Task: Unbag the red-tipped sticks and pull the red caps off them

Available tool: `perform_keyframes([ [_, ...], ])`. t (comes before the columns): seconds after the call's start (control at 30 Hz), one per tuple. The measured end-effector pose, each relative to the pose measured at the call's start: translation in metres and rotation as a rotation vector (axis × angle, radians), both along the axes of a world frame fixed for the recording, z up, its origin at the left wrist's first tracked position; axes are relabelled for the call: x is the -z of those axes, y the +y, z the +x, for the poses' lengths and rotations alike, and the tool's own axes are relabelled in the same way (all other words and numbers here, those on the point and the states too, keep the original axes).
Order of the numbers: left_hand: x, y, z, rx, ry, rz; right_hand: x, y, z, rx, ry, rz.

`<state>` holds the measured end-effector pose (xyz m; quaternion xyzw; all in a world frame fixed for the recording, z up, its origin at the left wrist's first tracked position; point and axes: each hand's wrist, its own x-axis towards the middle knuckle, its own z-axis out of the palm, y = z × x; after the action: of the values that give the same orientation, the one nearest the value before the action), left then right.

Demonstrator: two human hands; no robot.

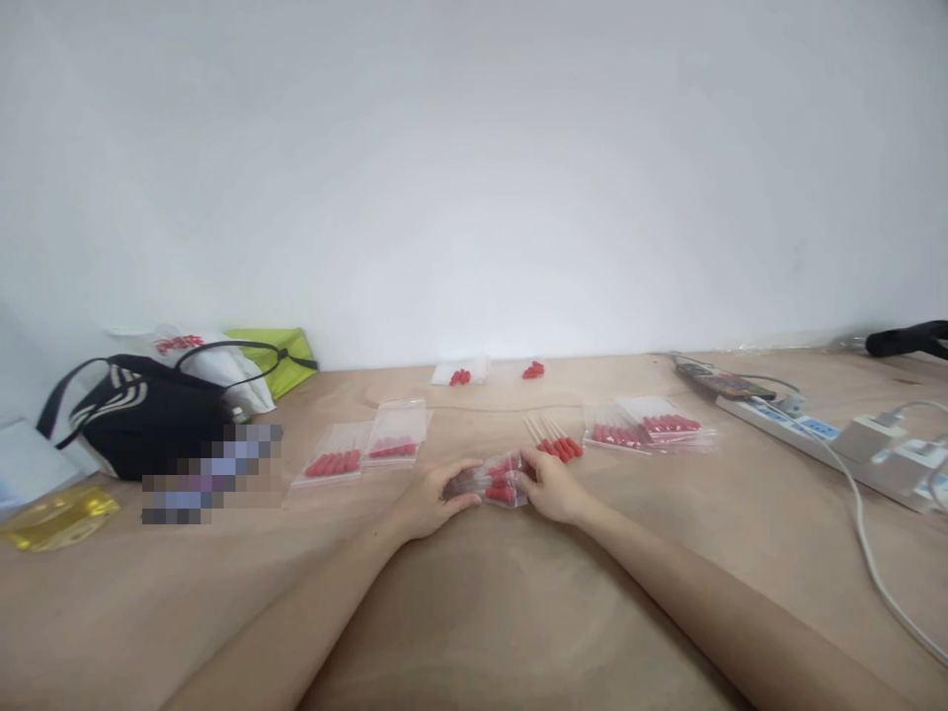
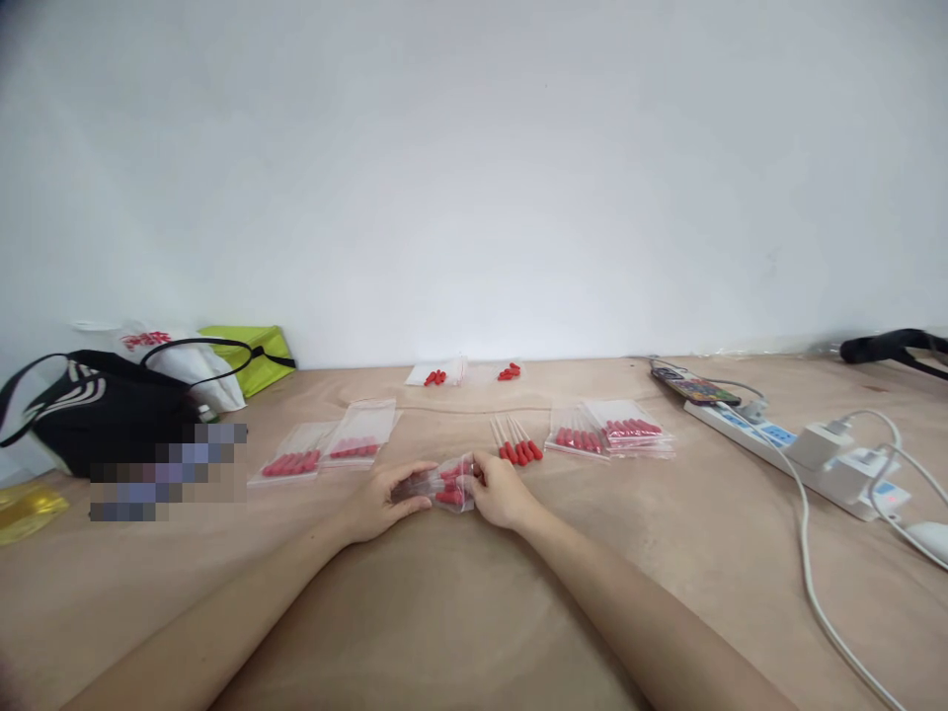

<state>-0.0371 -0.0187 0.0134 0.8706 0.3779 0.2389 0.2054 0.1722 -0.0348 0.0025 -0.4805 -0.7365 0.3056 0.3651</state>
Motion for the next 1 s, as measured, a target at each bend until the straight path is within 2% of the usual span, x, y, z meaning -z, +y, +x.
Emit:
perform_keyframes([
  [0.13,0.0,0.0,0.0,-0.023,0.018,-0.016,0.005,0.004,0.005,0.044,0.051,-0.031],
  [0.4,0.002,0.002,-0.001,-0.029,-0.002,-0.006,0.011,0.01,0.011,-0.085,0.331,-0.167],
  [0.57,0.001,0.003,-0.003,-0.05,-0.008,-0.025,0.005,0.012,0.017,0.039,0.484,-0.255],
  [0.63,0.001,0.003,-0.004,-0.059,-0.007,-0.027,0.002,0.013,0.022,0.074,0.476,-0.258],
  [0.73,0.001,0.004,-0.004,-0.066,-0.009,-0.033,0.001,0.011,0.025,0.049,0.435,-0.217],
  [1.0,0.004,0.005,-0.004,-0.052,-0.047,-0.028,0.006,0.004,0.006,-0.031,0.29,-0.111],
])
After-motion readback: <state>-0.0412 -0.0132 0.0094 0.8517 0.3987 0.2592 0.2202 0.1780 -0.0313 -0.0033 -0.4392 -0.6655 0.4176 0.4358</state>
